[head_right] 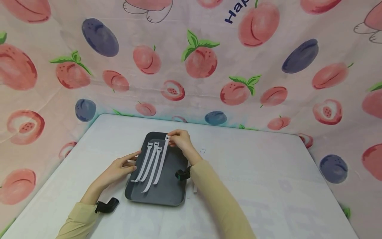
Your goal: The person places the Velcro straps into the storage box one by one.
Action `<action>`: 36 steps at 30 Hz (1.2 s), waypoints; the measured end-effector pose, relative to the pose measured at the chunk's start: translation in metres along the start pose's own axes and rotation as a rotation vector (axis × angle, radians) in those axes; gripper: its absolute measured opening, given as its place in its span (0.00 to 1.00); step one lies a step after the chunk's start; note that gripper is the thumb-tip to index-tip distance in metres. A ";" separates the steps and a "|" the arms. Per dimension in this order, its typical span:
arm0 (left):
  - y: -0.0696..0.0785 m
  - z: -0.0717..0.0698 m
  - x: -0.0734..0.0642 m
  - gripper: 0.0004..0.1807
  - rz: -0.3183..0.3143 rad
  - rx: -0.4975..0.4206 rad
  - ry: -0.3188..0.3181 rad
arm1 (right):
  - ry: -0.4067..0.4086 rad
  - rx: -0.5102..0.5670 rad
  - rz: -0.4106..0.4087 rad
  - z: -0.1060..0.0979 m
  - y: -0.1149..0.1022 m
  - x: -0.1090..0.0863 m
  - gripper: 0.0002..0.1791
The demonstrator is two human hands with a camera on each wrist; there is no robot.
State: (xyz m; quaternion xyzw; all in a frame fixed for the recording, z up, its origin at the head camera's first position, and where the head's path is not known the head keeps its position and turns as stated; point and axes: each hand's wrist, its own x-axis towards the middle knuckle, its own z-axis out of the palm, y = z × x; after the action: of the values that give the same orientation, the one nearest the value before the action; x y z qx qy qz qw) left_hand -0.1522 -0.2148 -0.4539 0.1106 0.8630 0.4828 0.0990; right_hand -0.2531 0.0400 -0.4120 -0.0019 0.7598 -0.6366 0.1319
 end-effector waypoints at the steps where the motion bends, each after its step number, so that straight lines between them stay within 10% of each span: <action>1: 0.000 0.000 0.000 0.33 -0.003 0.001 0.001 | 0.003 -0.008 0.009 0.001 0.001 0.001 0.12; 36: 0.000 0.001 0.001 0.33 -0.039 0.002 0.011 | -0.004 -0.079 0.090 0.010 0.024 0.018 0.11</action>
State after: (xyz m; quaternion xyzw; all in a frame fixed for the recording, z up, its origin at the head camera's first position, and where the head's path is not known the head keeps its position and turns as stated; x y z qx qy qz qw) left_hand -0.1531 -0.2139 -0.4539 0.0912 0.8662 0.4803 0.1036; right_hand -0.2642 0.0318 -0.4398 0.0260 0.7833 -0.5997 0.1617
